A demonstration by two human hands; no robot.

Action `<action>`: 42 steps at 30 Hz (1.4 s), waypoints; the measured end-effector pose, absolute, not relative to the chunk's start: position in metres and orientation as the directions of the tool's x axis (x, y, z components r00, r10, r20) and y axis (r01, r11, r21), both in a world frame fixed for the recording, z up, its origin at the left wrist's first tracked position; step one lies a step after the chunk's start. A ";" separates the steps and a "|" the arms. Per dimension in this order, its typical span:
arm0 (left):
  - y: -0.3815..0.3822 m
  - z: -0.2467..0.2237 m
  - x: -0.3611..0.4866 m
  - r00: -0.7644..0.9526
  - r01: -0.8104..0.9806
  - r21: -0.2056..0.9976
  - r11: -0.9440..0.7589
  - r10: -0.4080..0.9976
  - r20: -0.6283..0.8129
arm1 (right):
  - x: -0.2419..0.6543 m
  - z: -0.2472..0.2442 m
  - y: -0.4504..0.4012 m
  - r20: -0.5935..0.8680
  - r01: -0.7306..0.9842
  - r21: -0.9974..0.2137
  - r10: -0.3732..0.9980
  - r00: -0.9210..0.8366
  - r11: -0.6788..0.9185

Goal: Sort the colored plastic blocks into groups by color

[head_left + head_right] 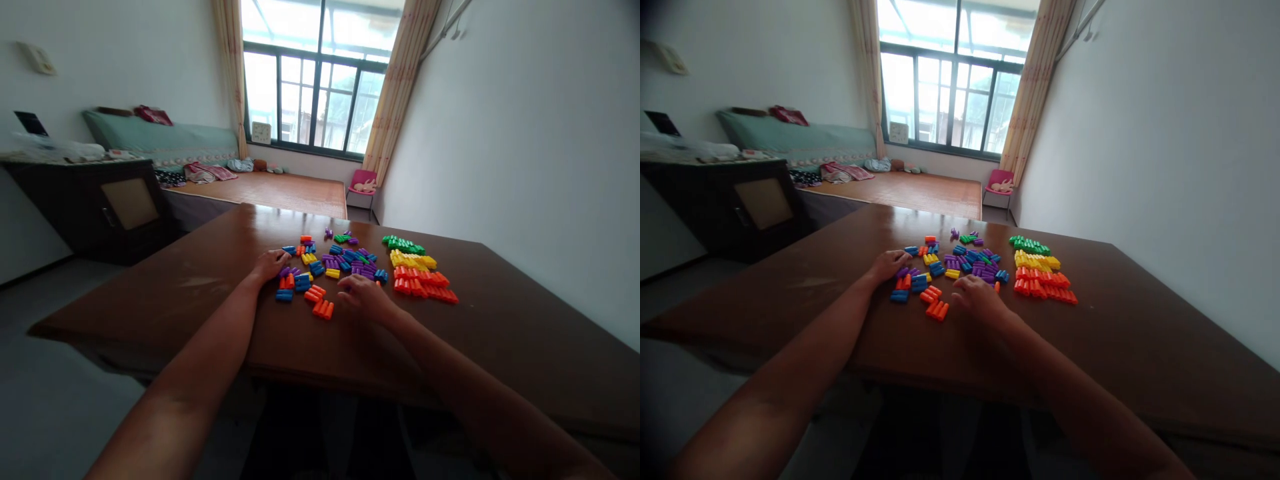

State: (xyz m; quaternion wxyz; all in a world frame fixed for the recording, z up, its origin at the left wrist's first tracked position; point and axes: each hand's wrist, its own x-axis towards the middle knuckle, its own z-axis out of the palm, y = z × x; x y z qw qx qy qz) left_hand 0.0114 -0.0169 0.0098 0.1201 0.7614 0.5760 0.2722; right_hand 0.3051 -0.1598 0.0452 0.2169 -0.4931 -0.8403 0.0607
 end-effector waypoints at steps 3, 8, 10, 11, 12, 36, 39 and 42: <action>-0.019 0.011 0.012 0.187 0.805 0.508 -0.307 0.944 0.274 | 0.259 0.049 -0.151 0.215 0.852 -0.195 0.869 -0.446 0.486; -0.017 0.010 0.010 0.207 0.782 0.530 -0.329 0.938 0.276 | 0.234 0.054 -0.136 0.078 0.899 -0.049 0.899 -0.430 0.435; -0.015 0.009 0.010 0.212 0.776 0.536 -0.332 0.938 0.273 | 0.244 0.055 -0.130 0.051 0.895 -0.080 0.898 -0.436 0.439; -0.014 0.009 0.009 0.214 0.774 0.539 -0.332 0.938 0.271 | 0.253 0.056 -0.126 0.034 0.890 -0.107 0.896 -0.442 0.443; -0.013 0.008 0.009 0.215 0.774 0.540 -0.332 0.939 0.269 | 0.262 0.056 -0.123 0.013 0.881 -0.134 0.890 -0.455 0.453; -0.002 0.004 0.002 0.228 0.755 0.556 -0.347 0.934 0.274 | 0.520 0.040 -0.177 0.377 0.881 -0.472 0.909 0.177 0.024; -0.003 0.004 0.002 0.213 0.761 0.559 -0.329 0.941 0.263 | 0.535 0.020 -0.176 0.357 0.896 -0.443 0.914 0.191 -0.013; -0.004 0.005 0.002 0.212 0.762 0.559 -0.327 0.942 0.260 | 0.529 0.009 -0.169 0.369 0.921 -0.390 0.914 0.166 -0.009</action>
